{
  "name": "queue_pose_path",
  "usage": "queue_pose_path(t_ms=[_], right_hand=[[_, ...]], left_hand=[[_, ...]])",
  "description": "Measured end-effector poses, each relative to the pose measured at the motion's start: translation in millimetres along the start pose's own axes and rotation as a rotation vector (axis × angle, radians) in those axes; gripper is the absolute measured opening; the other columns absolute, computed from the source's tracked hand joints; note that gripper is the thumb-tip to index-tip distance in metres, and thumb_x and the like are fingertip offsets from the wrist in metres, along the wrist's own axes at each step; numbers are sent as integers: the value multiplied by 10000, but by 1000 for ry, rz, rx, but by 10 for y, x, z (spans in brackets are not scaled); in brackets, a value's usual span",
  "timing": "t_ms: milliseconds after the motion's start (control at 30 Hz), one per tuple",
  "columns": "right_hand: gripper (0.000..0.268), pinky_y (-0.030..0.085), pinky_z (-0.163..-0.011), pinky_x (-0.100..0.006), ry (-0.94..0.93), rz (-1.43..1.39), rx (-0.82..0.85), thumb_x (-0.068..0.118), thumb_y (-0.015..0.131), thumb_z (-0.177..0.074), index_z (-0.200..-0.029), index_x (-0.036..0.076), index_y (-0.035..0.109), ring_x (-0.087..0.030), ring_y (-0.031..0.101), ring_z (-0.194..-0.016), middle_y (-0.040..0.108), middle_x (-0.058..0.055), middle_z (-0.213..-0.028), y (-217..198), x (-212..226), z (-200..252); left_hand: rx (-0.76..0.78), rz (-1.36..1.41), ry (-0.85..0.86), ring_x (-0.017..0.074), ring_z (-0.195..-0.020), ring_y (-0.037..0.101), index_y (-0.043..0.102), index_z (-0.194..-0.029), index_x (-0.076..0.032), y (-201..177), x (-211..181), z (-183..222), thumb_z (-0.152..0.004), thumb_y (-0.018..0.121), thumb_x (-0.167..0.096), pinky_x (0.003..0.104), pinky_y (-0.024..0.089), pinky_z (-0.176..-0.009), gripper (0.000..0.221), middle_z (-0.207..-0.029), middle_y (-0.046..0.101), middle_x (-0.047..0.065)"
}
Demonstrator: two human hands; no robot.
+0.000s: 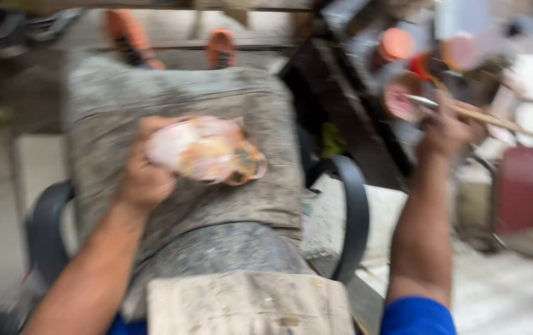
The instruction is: Applying a liquid coating to a leather sandal using a brush at a repair bench
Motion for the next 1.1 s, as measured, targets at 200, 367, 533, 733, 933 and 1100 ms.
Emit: queue_pose_path(t_ms=[200, 367, 533, 733, 933, 1100], right_hand=[[314, 632, -933, -311, 397, -404, 13, 216, 690, -760, -1003, 62, 813, -188, 797, -1021, 825, -70, -1038, 608, 550, 819], [228, 641, -1118, -674, 114, -638, 1226, 34, 691, -933, -1154, 89, 667, -278, 763, -916, 641, -174, -1285, 2191, 2429, 2762], [251, 691, -784, -317, 25, -476, 1088, -70, 741, -878, -1060, 32, 601, -281, 716, -919, 660, -236, -1067, 2555, 2415, 3110], [199, 625, -635, -318, -208, -315, 903, -53, 712, -962, -1043, 20, 545, -257, 673, -683, 635, -215, -951, 2509, 2517, 3110], [196, 613, -677, -278, -356, -270, 913, 16, 739, -954, -1035, 61, 567, -223, 683, -748, 654, -189, -959, 2458, 2724, 3213], [237, 579, -785, -352, -558, -172, 1008, 20, 760, -934, -1020, 50, 541, -275, 693, -855, 686, -202, -926, 2482, 2932, 3234]], left_hand=[[87, 310, 72, 195, -1199, 656, 606, -1338, -70, 285, -99, -93, -941, 721, -28, 363, 546, -1082, 416, -1328, 673, 82], [139, 23, 182, 258, -1202, 637, 672, -1196, -76, 472, -549, -173, -993, 647, -75, 365, 518, -1091, 205, -1262, 642, 125], [126, -55, 248, 248, -1145, 656, 666, -1164, -101, 483, -926, -173, -1043, 609, -235, 349, 540, -1025, 189, -1216, 628, 121], [93, -87, 268, 274, -1140, 693, 674, -1190, -101, 420, -1114, -172, -1060, 576, -152, 341, 565, -1006, 171, -1215, 624, 142], [171, -218, 187, 245, -954, 698, 701, -1171, -113, 457, -1178, -197, -1065, 522, -256, 319, 570, -831, 253, -1102, 626, 134], [218, -255, 244, 240, -934, 689, 692, -1094, -131, 444, -1344, -240, -1056, 520, -279, 328, 547, -813, 230, -1009, 638, 135]])
Point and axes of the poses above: each hand's wrist, its own z-axis away from the middle knuckle, its own y-axis out of the palm, x = y × z, the point moved 8 cm from there along -z, towards the middle knuckle
